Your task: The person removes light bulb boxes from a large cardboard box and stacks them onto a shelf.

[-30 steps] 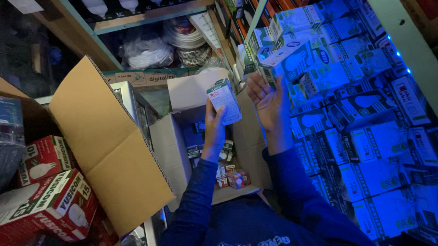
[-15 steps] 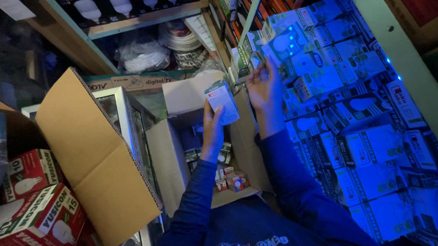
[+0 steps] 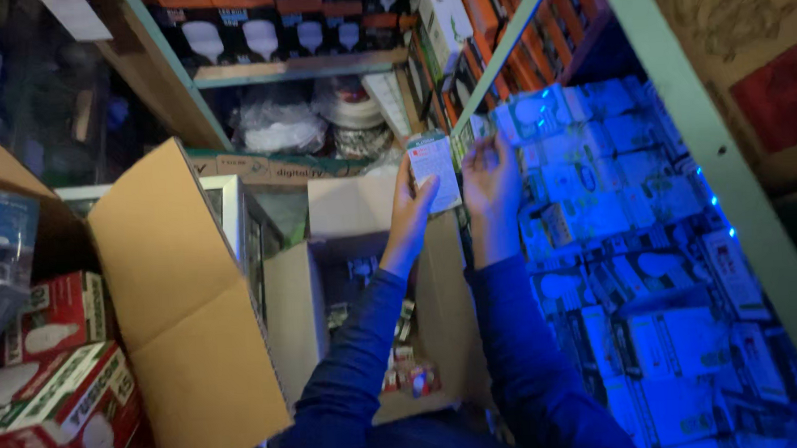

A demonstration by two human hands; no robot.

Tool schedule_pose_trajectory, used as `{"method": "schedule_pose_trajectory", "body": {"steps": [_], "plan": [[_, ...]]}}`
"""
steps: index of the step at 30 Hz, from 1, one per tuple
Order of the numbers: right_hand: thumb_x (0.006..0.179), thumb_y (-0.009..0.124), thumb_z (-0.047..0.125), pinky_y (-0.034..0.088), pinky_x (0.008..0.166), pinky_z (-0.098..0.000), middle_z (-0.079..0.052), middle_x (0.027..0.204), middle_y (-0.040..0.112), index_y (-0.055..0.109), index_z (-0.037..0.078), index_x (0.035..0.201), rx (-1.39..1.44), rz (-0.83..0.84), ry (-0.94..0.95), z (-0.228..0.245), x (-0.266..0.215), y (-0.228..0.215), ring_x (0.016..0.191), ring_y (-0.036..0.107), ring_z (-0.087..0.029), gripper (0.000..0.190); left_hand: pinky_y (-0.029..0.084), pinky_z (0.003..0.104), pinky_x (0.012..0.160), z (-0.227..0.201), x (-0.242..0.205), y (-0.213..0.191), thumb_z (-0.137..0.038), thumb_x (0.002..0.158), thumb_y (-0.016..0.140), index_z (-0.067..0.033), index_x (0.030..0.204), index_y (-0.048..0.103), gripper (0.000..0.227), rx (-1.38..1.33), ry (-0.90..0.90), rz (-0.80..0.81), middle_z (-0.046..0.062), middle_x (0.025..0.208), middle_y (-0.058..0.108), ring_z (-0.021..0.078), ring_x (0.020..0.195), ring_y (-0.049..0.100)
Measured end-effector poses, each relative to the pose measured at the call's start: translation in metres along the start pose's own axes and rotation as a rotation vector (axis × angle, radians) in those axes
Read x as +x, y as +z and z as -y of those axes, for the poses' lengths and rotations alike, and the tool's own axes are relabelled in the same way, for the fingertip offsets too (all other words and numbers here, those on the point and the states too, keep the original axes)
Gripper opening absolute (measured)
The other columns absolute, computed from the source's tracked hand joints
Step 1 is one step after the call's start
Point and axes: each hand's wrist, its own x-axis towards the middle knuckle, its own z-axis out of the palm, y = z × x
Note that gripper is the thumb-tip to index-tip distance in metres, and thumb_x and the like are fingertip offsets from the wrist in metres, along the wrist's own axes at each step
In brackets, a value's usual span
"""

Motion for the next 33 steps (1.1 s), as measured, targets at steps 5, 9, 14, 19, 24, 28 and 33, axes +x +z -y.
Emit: {"method": "schedule_pose_trajectory", "body": {"steps": [5, 9, 14, 19, 24, 28, 33], "plan": [[0.094, 0.073, 0.016, 0.058, 0.083, -0.0364, -0.009, 0.100, 0.067, 0.065, 0.006, 0.104, 0.026, 0.046, -0.035, 0.005, 0.008, 0.013, 0.097, 0.067, -0.022, 0.016, 0.042, 0.036, 0.114, 0.024, 0.027, 0.008, -0.008, 0.099, 0.063, -0.0039, 0.161, 0.028, 0.072, -0.016, 0.007, -0.012, 0.012, 0.152, 0.050, 0.0213, 0.137, 0.052], [0.098, 0.069, 0.015, 0.059, 0.092, -0.0386, -0.013, 0.105, 0.063, 0.063, 0.001, 0.111, 0.117, 0.022, 0.005, 0.007, 0.015, 0.033, 0.105, 0.065, -0.026, 0.020, 0.044, 0.036, 0.113, 0.019, 0.042, 0.014, -0.009, 0.098, 0.062, -0.0035, 0.161, 0.028, 0.071, 0.000, -0.009, -0.020, 0.014, 0.150, 0.052, 0.0222, 0.135, 0.054], [0.099, 0.064, 0.012, 0.057, 0.096, -0.0369, -0.016, 0.117, 0.060, 0.057, -0.004, 0.121, 0.225, 0.100, 0.034, 0.009, 0.026, 0.042, 0.110, 0.064, -0.026, 0.028, 0.043, 0.035, 0.113, 0.010, 0.048, 0.021, -0.008, 0.100, 0.060, -0.0028, 0.160, 0.030, 0.067, 0.019, -0.035, -0.027, 0.014, 0.150, 0.052, 0.0220, 0.135, 0.054], [0.103, 0.061, 0.011, 0.053, 0.101, -0.0333, -0.020, 0.128, 0.053, 0.049, -0.005, 0.134, -0.289, 0.207, -0.233, 0.008, 0.027, 0.043, 0.115, 0.059, -0.023, 0.037, 0.045, 0.035, 0.112, 0.010, 0.048, 0.026, -0.008, 0.100, 0.060, -0.0039, 0.159, 0.031, 0.067, -0.006, -0.068, -0.034, 0.014, 0.149, 0.054, 0.0213, 0.134, 0.055], [0.103, 0.061, 0.011, 0.048, 0.109, -0.0373, -0.024, 0.142, 0.051, 0.043, -0.007, 0.142, -0.277, 0.231, -0.192, 0.010, 0.005, 0.043, 0.128, 0.055, -0.028, 0.047, 0.045, 0.035, 0.111, 0.011, 0.047, 0.022, -0.007, 0.100, 0.060, -0.0036, 0.160, 0.031, 0.067, -0.030, -0.059, -0.011, 0.014, 0.148, 0.055, 0.0216, 0.133, 0.056], [0.101, 0.058, 0.017, 0.041, 0.112, -0.0452, -0.019, 0.144, 0.051, 0.040, 0.002, 0.151, 0.024, 0.180, -0.048, 0.001, -0.046, 0.036, 0.130, 0.053, -0.033, 0.056, 0.043, 0.035, 0.114, 0.007, 0.049, 0.013, -0.006, 0.100, 0.061, -0.0004, 0.159, 0.033, 0.065, 0.006, -0.038, -0.019, 0.013, 0.149, 0.054, 0.0213, 0.135, 0.054], [0.098, 0.064, 0.015, 0.035, 0.116, -0.0438, -0.011, 0.150, 0.048, 0.038, 0.008, 0.153, -0.772, 0.317, -0.368, -0.014, -0.096, 0.035, 0.141, 0.046, -0.026, 0.061, 0.039, 0.037, 0.119, -0.026, 0.035, 0.003, -0.003, 0.092, 0.067, -0.0009, 0.160, 0.033, 0.076, -0.065, -0.013, 0.106, 0.014, 0.151, 0.052, 0.0233, 0.140, 0.051]]}}
